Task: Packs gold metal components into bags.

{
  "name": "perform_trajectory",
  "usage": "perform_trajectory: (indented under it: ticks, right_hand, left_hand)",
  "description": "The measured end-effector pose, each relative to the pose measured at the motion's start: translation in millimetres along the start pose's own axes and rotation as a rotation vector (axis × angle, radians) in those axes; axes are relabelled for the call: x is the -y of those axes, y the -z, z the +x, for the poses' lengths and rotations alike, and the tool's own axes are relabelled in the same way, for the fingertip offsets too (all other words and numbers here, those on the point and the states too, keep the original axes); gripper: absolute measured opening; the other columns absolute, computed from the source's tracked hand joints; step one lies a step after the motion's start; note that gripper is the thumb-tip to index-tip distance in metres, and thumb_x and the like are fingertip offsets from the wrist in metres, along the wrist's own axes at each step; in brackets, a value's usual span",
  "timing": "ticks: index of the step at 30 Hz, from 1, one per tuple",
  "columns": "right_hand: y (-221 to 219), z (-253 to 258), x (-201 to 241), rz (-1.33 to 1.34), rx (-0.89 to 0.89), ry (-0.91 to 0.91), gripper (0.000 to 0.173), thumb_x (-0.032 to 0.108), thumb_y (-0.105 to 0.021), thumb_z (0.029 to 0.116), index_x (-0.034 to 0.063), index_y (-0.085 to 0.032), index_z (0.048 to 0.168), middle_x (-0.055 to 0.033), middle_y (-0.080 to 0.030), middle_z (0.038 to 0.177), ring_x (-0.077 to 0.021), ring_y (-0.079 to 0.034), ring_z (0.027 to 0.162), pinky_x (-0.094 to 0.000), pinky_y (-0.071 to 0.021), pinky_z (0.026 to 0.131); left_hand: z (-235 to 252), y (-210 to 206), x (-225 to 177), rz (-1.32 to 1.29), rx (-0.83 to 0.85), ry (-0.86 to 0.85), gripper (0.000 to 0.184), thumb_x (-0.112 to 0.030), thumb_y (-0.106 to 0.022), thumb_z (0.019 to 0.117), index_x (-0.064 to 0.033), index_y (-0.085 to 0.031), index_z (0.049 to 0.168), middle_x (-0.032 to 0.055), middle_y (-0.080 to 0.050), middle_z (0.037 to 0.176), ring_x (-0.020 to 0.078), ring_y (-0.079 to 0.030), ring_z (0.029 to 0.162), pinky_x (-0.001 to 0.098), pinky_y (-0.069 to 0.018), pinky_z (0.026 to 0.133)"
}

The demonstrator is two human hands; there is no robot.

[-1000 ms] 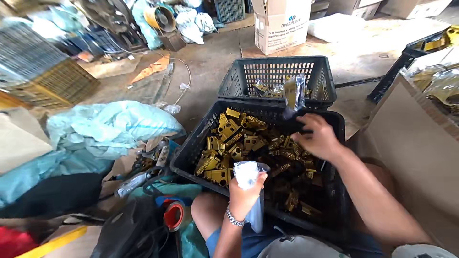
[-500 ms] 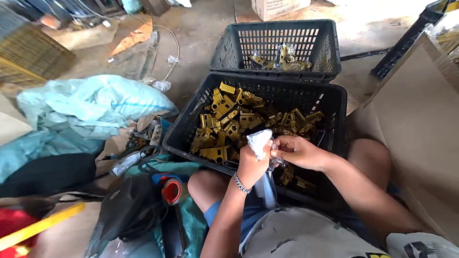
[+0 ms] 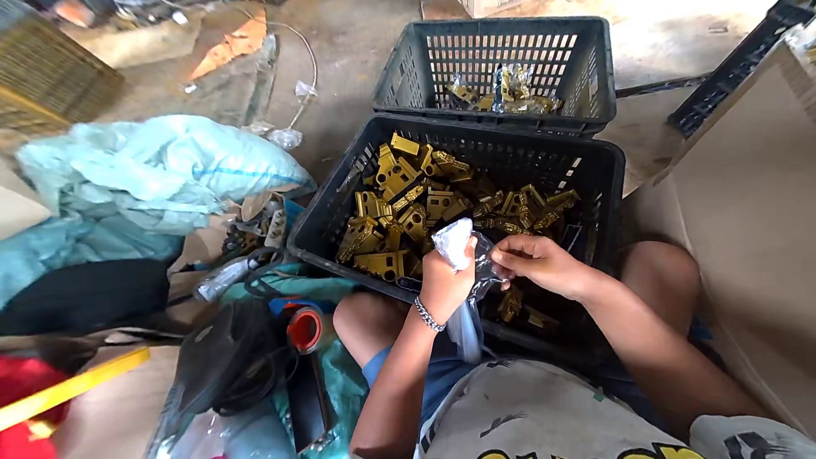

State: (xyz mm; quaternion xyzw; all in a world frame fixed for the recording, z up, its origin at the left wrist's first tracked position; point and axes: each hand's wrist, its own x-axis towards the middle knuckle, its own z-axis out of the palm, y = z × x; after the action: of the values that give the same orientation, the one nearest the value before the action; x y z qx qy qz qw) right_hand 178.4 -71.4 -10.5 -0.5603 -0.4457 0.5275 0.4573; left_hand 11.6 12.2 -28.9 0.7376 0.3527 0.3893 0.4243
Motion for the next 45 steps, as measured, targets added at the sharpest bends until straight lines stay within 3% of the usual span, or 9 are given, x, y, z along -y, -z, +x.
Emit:
perform_trajectory:
  ticks: [10, 14, 20, 26, 29, 32, 37, 42, 45]
  right_hand:
    - [-11.4, 2.7, -12.2, 0.031, -0.062, -0.028, 0.027, 0.019, -0.047, 0.109, 0.0089, -0.058, 0.086, 0.0079, -0.056, 0.067, -0.0012, -0.054, 0.052, -0.0193, -0.0527, 0.055]
    - [3.8, -4.5, -5.1, 0.051, -0.009, 0.113, 0.007, 0.001, -0.06, 0.0977, 0.0008, -0.067, 0.098, 0.0032, -0.07, 0.08, -0.004, -0.065, 0.062, -0.022, -0.0596, 0.063]
    - [0.6, -1.0, 7.9, -0.085, 0.075, 0.218, 0.027, 0.004, -0.085, 0.076, 0.0093, -0.059, 0.071, 0.0054, -0.061, 0.059, 0.0009, -0.053, 0.046, -0.0165, -0.0465, 0.044]
    - [21.8, 12.3, 11.5, -0.197, -0.193, 0.199, 0.028, 0.009, -0.077, 0.0882, 0.01, -0.053, 0.074, 0.0047, -0.058, 0.058, -0.001, -0.052, 0.044, -0.019, -0.0473, 0.043]
    - [38.7, 37.3, -44.8, -0.667, -0.101, -0.023, 0.012, 0.003, -0.073, 0.0903, -0.0023, -0.07, 0.101, -0.0175, -0.071, 0.094, -0.0293, -0.07, 0.082, -0.0485, -0.0598, 0.076]
    - [20.8, 64.6, -105.1, -1.149, 0.39, -0.52, 0.049, -0.004, -0.061, 0.0937, 0.0045, -0.06, 0.142, -0.0282, -0.035, 0.158, -0.0536, -0.038, 0.14, -0.0738, -0.0345, 0.107]
    - [-0.4, 80.6, -123.1, -1.42, 0.572, -0.495, 0.033, -0.003, -0.05, 0.1024, -0.0043, -0.063, 0.132, -0.0301, -0.038, 0.156, -0.0508, -0.031, 0.146, -0.0663, -0.0303, 0.114]
    - [33.1, 56.0, -65.8, -0.825, 0.185, -0.181, 0.045, 0.026, -0.08, 0.0871, -0.0049, -0.071, 0.119, -0.0278, -0.044, 0.152, -0.0464, -0.036, 0.142, -0.066, -0.0253, 0.115]
    - [46.5, 19.5, -26.5, -0.216, -0.3, 0.007, 0.056, 0.02, -0.082, 0.0838, -0.0017, -0.059, 0.13, -0.0135, -0.066, 0.124, -0.019, -0.065, 0.112, -0.0375, -0.0552, 0.097]
  left_hand:
    - [-4.1, -0.5, -5.9, -0.008, 0.131, 0.107, 0.018, -0.012, -0.065, 0.0964, 0.0053, -0.068, 0.101, 0.0006, -0.065, 0.078, -0.0024, -0.06, 0.067, 0.0179, -0.0529, 0.067]
    - [15.3, 24.3, 20.9, 0.271, -0.08, 0.161, 0.029, -0.016, -0.058, 0.1015, 0.0085, -0.068, 0.113, 0.0197, -0.073, 0.093, 0.0288, -0.071, 0.081, 0.0515, -0.0569, 0.079]
    - [-0.1, 13.7, -6.3, -0.513, 0.269, 0.075, 0.014, -0.008, -0.079, 0.0824, -0.0107, -0.065, 0.084, -0.0051, -0.065, 0.071, 0.0036, -0.061, 0.062, 0.0235, -0.055, 0.061]
    - [5.2, 29.3, 14.4, -0.174, 0.039, -0.154, 0.02, 0.002, -0.073, 0.0755, -0.0111, -0.058, 0.077, -0.0046, -0.06, 0.073, 0.0031, -0.059, 0.067, 0.0213, -0.053, 0.063]
    - [2.0, 40.1, 24.7, -0.142, -0.12, -0.097, 0.024, 0.005, -0.066, 0.076, -0.0032, -0.064, 0.098, -0.0012, -0.066, 0.091, 0.003, -0.063, 0.08, 0.0207, -0.0554, 0.071]
    - [-5.2, 50.7, 22.7, -0.212, -0.189, -0.104, 0.025, 0.009, -0.061, 0.0818, -0.0052, -0.067, 0.101, -0.0037, -0.071, 0.095, 0.0039, -0.067, 0.086, 0.0222, -0.0574, 0.076]
    - [-13.5, 53.8, 20.7, -0.118, -0.326, -0.061, 0.026, -0.003, -0.077, 0.0808, -0.0047, -0.065, 0.103, -0.0047, -0.07, 0.091, 0.0031, -0.068, 0.086, 0.0235, -0.0594, 0.08]
    - [-5.0, 46.0, 23.0, -0.023, -0.343, 0.037, 0.024, -0.008, -0.076, 0.0862, 0.0043, -0.066, 0.105, -0.0013, -0.071, 0.088, -0.0022, -0.067, 0.083, 0.0189, -0.0572, 0.08]
    - [3.3, 29.5, 13.9, -0.022, -0.277, 0.14, 0.021, -0.009, -0.075, 0.0892, 0.0029, -0.068, 0.106, -0.0002, -0.071, 0.089, -0.0033, -0.065, 0.084, 0.0173, -0.0549, 0.081]
